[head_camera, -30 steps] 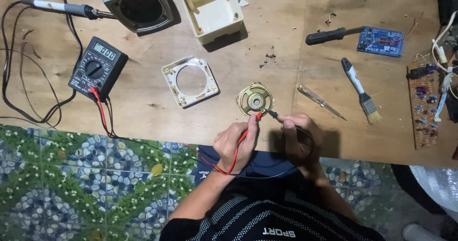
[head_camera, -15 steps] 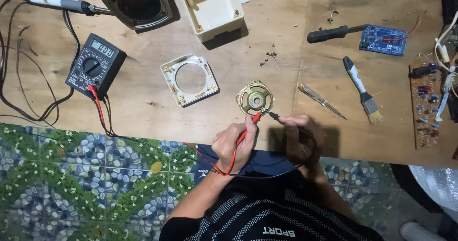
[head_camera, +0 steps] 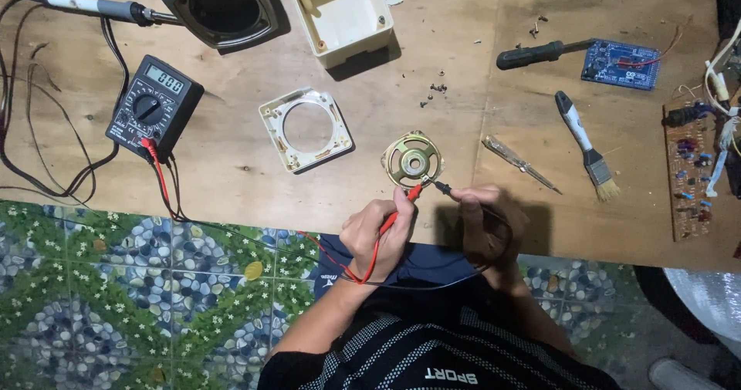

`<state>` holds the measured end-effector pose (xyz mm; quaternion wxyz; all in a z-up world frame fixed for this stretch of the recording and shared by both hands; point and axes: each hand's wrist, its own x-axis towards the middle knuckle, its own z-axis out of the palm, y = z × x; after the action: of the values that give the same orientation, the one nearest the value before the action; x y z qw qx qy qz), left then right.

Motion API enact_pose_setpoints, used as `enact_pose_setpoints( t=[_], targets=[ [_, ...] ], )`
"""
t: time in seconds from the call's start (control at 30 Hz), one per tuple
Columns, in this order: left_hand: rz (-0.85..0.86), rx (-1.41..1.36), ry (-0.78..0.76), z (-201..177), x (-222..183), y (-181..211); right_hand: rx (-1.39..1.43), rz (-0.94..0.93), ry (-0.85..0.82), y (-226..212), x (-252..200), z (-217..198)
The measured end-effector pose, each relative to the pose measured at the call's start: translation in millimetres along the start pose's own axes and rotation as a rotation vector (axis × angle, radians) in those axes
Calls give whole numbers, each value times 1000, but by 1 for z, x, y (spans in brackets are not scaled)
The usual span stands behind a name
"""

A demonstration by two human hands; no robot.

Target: Soldering wires to a small speaker and testing the electrical connections using a multimeter.

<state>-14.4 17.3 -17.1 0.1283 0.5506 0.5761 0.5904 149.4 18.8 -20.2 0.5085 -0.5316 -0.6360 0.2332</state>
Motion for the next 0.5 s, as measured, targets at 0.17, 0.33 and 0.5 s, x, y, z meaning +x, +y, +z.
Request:
enact_pose_setpoints(
  t=[0.17,0.33,0.5],
  targets=[
    [21,24,-7,1,1,1,-45,36,-12,-7,2,-1],
    [22,19,-10,0,2,1,-58,47,-4,-5,-2,-1],
    [17,-2,-10,-1,2,1,-43,40,-13,-4,-2,0]
  ],
)
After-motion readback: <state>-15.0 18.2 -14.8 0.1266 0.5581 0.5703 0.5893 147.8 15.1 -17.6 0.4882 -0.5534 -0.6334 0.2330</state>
